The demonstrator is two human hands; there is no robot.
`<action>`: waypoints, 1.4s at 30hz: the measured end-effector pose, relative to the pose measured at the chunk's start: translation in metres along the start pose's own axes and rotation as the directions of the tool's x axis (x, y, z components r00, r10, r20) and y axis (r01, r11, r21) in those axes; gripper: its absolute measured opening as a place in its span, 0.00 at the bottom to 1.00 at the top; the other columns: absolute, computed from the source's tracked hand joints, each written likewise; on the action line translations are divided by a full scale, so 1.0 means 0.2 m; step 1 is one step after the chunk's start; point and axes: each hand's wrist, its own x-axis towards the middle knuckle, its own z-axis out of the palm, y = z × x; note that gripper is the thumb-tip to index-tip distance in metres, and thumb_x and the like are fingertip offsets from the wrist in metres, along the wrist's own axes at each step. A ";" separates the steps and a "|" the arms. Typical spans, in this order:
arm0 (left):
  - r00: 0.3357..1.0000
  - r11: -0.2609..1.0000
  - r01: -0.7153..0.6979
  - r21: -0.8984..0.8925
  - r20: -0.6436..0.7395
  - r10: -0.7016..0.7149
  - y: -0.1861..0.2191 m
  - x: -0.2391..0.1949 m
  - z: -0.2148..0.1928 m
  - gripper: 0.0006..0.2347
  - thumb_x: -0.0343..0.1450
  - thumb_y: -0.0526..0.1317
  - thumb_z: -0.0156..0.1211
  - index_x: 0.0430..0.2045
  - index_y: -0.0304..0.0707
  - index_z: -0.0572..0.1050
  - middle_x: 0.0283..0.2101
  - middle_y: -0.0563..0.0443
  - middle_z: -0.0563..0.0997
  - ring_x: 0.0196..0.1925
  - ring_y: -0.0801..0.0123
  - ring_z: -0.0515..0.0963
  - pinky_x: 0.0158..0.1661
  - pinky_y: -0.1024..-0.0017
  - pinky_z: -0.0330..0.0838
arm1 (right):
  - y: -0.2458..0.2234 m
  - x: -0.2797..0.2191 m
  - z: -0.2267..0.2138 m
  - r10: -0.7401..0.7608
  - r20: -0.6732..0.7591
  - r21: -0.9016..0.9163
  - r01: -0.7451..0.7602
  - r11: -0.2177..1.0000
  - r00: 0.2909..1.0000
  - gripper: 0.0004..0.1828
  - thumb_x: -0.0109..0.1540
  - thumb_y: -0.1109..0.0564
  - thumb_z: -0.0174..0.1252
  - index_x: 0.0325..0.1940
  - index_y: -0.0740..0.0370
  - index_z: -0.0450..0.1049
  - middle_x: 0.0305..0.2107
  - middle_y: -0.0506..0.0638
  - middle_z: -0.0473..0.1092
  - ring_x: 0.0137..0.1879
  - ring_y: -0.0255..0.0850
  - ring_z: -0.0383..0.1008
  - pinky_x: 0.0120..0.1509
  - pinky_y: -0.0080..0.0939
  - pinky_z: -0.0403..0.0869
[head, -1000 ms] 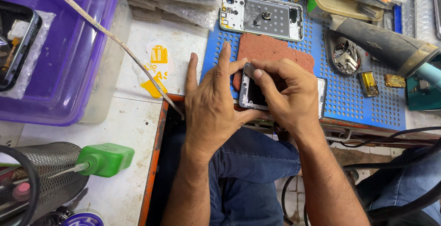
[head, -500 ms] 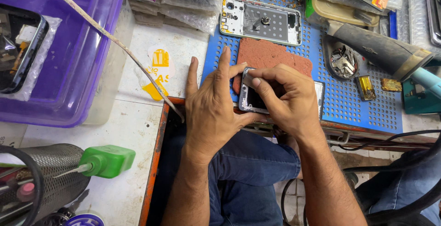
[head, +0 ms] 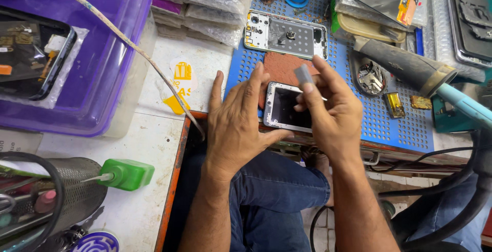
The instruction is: The person cleans the edges of a disassembled mobile phone with a cotton swab, then applies adhesive tape along the frame. They continue cleaning and applying adhesive to different sections of the phone's chassis.
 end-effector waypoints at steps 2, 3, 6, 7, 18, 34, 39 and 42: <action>0.999 0.996 -0.053 0.074 0.010 0.052 -0.01 -0.01 -0.01 0.57 0.50 0.62 0.80 0.69 0.34 0.51 0.67 0.39 0.71 0.69 0.57 0.69 0.73 0.49 0.42 | -0.03 -0.04 -0.04 -0.024 -0.037 -0.065 0.022 0.998 0.999 0.15 0.71 0.63 0.56 0.62 0.67 0.71 0.42 0.47 0.74 0.42 0.30 0.75 0.47 0.30 0.78; 0.999 0.997 -0.052 0.058 0.009 0.052 -0.01 -0.02 -0.02 0.57 0.50 0.62 0.79 0.70 0.34 0.51 0.68 0.39 0.70 0.70 0.57 0.68 0.74 0.49 0.42 | -0.04 -0.08 -0.07 -0.030 -0.044 -0.126 0.024 0.992 0.999 0.11 0.71 0.63 0.56 0.58 0.68 0.73 0.43 0.48 0.74 0.44 0.31 0.75 0.49 0.30 0.77; 0.999 0.999 -0.039 0.019 0.016 0.038 0.00 -0.01 -0.02 0.58 0.51 0.63 0.78 0.72 0.32 0.49 0.70 0.38 0.68 0.73 0.57 0.65 0.75 0.49 0.40 | -0.06 -0.16 -0.16 -0.132 -0.100 -0.293 0.098 0.951 0.986 0.07 0.70 0.65 0.57 0.51 0.71 0.74 0.47 0.52 0.71 0.45 0.33 0.72 0.48 0.31 0.73; 1.000 1.000 -0.018 0.011 0.026 0.017 0.00 -0.01 -0.01 0.58 0.51 0.64 0.78 0.71 0.32 0.50 0.68 0.39 0.70 0.72 0.57 0.65 0.75 0.48 0.39 | -0.06 -0.19 -0.17 -0.178 -0.121 -0.345 0.127 0.930 0.977 0.06 0.68 0.66 0.58 0.49 0.71 0.74 0.48 0.53 0.69 0.45 0.33 0.70 0.47 0.31 0.71; 1.000 1.000 0.002 0.002 0.002 -0.002 0.01 -0.01 0.00 0.57 0.52 0.61 0.79 0.72 0.33 0.49 0.61 0.54 0.78 0.69 0.62 0.69 0.75 0.46 0.38 | -0.08 -0.13 -0.07 -0.338 0.085 -0.623 0.315 0.716 0.937 0.11 0.64 0.66 0.67 0.51 0.62 0.80 0.37 0.51 0.74 0.41 0.38 0.76 0.45 0.36 0.74; 0.998 1.000 -0.002 -0.031 -0.060 0.000 0.00 0.00 0.01 0.53 0.56 0.53 0.79 0.72 0.31 0.49 0.58 0.55 0.80 0.64 0.65 0.74 0.75 0.45 0.40 | -0.04 -0.04 0.09 -0.597 0.322 -0.665 0.624 0.410 0.735 0.13 0.59 0.68 0.69 0.47 0.62 0.79 0.35 0.48 0.73 0.43 0.44 0.77 0.46 0.41 0.76; 0.998 1.000 -0.005 -0.025 -0.061 0.003 0.00 -0.01 0.01 0.54 0.55 0.55 0.79 0.71 0.32 0.49 0.57 0.55 0.80 0.64 0.65 0.74 0.75 0.45 0.40 | -0.05 -0.02 0.10 -0.603 0.336 -0.665 0.636 0.391 0.723 0.13 0.59 0.69 0.68 0.47 0.64 0.79 0.36 0.49 0.73 0.44 0.44 0.77 0.46 0.42 0.76; 0.998 1.000 -0.012 -0.017 -0.065 0.011 0.00 0.00 0.02 0.54 0.56 0.54 0.79 0.72 0.32 0.49 0.58 0.56 0.80 0.64 0.66 0.74 0.75 0.46 0.40 | -0.05 -0.03 0.10 -0.619 0.342 -0.661 0.649 0.376 0.707 0.13 0.59 0.69 0.68 0.48 0.65 0.79 0.36 0.50 0.73 0.44 0.45 0.77 0.46 0.42 0.76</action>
